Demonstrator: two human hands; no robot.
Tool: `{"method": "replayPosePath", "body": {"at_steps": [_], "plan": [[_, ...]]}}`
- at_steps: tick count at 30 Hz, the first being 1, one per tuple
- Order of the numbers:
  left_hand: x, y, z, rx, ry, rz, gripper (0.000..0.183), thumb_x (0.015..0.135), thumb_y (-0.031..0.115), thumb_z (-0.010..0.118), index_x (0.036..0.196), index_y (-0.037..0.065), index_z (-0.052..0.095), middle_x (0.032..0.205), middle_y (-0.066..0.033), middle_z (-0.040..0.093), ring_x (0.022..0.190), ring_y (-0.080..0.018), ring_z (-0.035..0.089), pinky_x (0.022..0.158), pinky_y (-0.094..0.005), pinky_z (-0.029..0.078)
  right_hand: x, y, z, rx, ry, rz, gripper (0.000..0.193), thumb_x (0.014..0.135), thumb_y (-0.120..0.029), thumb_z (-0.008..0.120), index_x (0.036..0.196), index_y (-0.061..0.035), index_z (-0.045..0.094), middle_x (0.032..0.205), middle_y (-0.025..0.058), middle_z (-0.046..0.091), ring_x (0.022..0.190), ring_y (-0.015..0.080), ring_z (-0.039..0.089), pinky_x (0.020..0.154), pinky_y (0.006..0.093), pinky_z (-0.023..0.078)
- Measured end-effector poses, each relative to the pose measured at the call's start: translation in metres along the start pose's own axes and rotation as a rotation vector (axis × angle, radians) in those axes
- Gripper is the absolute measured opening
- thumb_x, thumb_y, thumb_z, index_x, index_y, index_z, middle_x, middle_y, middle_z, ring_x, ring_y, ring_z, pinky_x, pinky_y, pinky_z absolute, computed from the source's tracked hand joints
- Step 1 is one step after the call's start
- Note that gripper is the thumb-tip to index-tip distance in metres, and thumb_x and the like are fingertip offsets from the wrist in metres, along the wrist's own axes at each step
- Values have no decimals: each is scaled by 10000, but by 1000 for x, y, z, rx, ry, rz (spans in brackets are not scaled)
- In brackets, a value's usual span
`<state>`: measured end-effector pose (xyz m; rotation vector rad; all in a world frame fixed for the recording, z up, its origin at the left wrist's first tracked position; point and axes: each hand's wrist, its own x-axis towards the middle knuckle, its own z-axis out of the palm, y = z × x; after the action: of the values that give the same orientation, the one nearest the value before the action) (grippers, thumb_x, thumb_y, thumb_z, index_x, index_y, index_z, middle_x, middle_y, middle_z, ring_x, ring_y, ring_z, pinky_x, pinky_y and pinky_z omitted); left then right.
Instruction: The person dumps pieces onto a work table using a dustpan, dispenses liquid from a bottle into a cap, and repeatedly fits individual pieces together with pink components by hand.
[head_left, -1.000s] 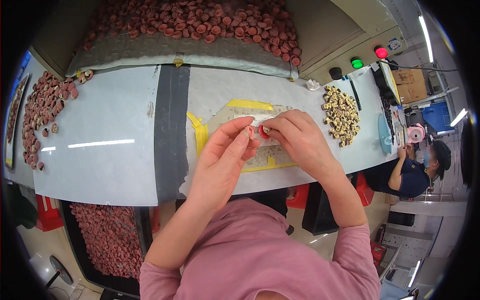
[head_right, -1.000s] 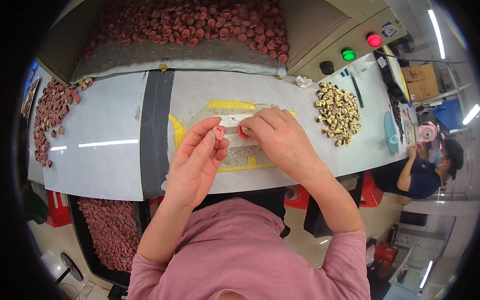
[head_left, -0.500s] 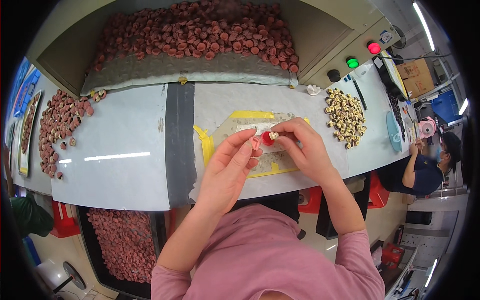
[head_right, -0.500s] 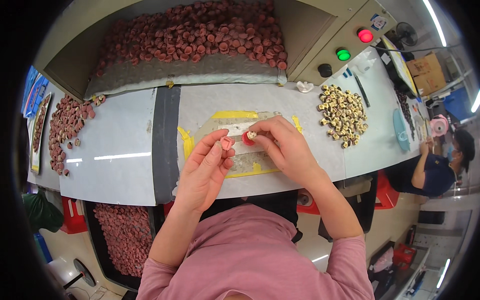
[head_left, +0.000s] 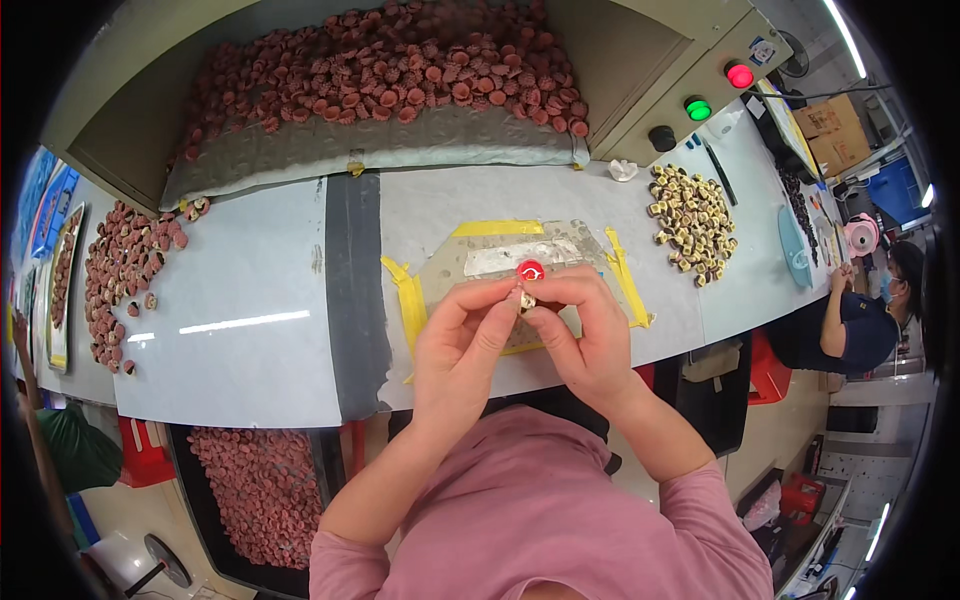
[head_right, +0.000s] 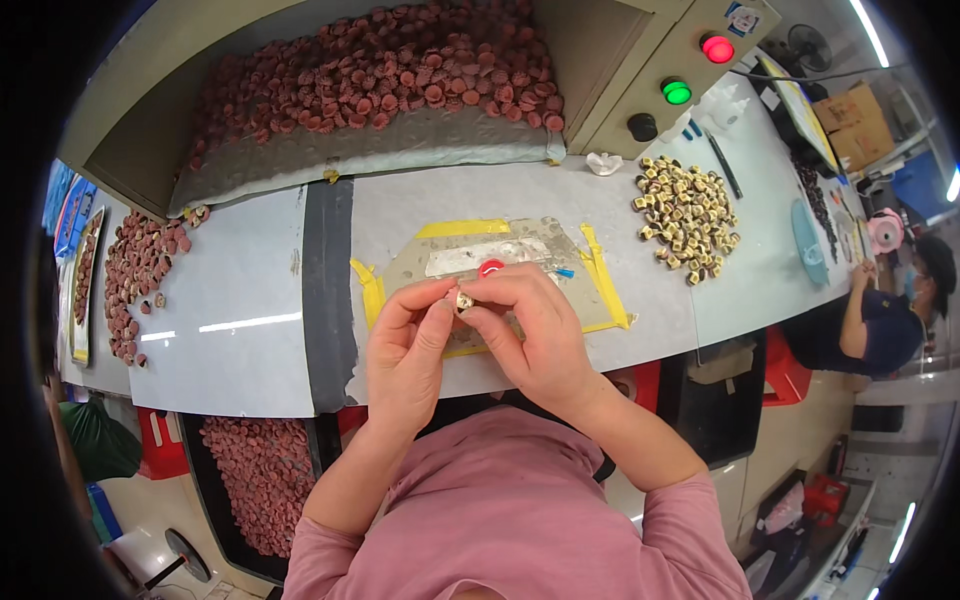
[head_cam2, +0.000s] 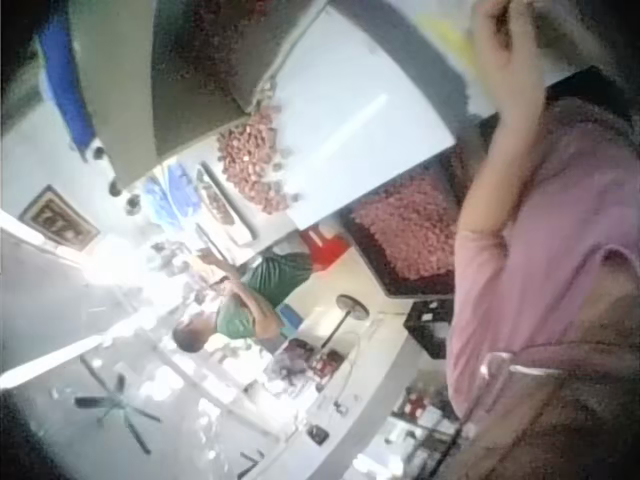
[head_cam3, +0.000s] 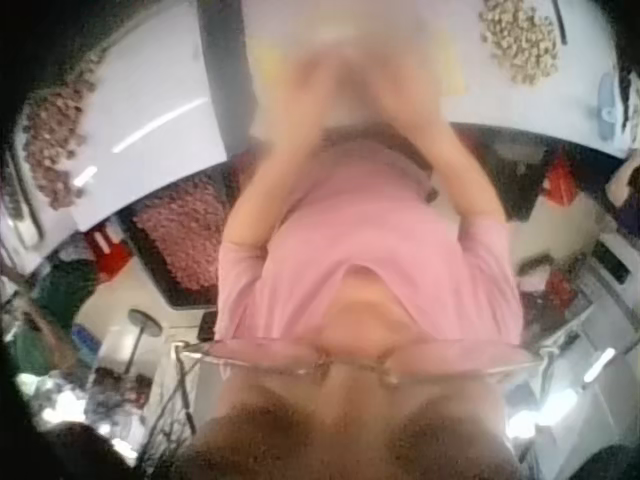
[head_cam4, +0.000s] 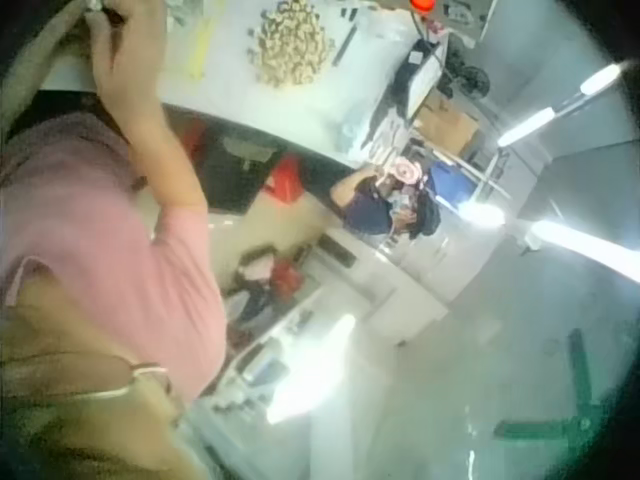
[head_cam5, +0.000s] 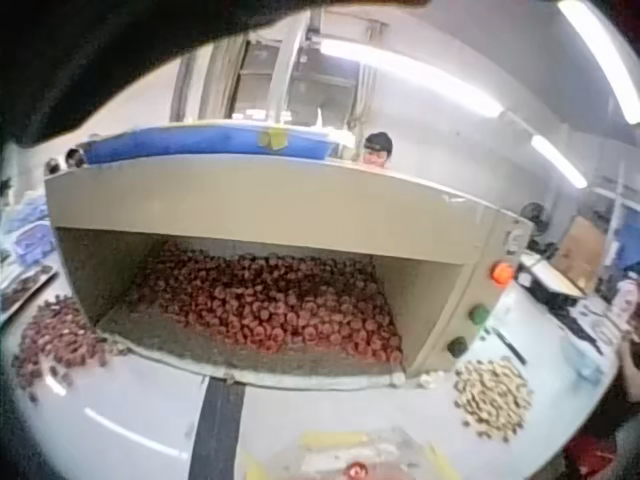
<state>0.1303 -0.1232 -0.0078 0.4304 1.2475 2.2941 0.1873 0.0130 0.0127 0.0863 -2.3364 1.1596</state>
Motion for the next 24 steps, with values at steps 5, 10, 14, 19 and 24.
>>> {"method": "replayPosePath", "body": {"at_steps": [5, 10, 14, 19, 24], "plan": [[0, 4, -3, -90, -77, -150, 343, 972, 103, 518, 1301, 31, 451, 1117, -80, 598, 1035, -130, 564, 922, -275, 452, 8, -2, -12, 2, -7, 18, 276, 774, -79, 735, 1017, -49, 607, 983, 85, 588, 890, 233, 567, 780, 316, 487], [1, 8, -1, -49, -152, -187, 530, 971, 104, 514, 1433, 54, 261, 1112, -94, 589, 1028, -135, 561, 911, -275, 452, 7, 3, -24, 150, -181, 2, 240, 736, -151, 772, 930, -89, 645, 975, 42, 585, 919, 230, 545, 879, 363, 443], [6, 18, 8, 37, -240, -297, 563, 957, 104, 535, 1437, 51, 246, 1095, -85, 561, 976, -119, 557, 873, -264, 456, 4, 7, -38, 146, -225, -66, 223, 746, -164, 764, 921, -92, 645, 953, 30, 584, 923, 234, 540, 871, 367, 442], [5, 21, 33, 256, -364, -395, 555, 950, 121, 543, 1427, 51, 268, 1086, -66, 550, 940, -102, 552, 838, -256, 463, -8, 3, -58, -97, -274, -139, 211, 788, -171, 724, 971, -100, 646, 964, 42, 587, 938, 260, 544, 882, 360, 431], [-2, 5, 42, -118, -241, -557, 462, 994, 225, 490, 1402, 69, 339, 1127, -56, 544, 981, -103, 545, 833, -266, 485, -28, 7, -75, 253, -266, 141, 288, 817, -50, 656, 1099, -52, 602, 1057, 64, 591, 983, 203, 573, 856, 323, 463]]}}
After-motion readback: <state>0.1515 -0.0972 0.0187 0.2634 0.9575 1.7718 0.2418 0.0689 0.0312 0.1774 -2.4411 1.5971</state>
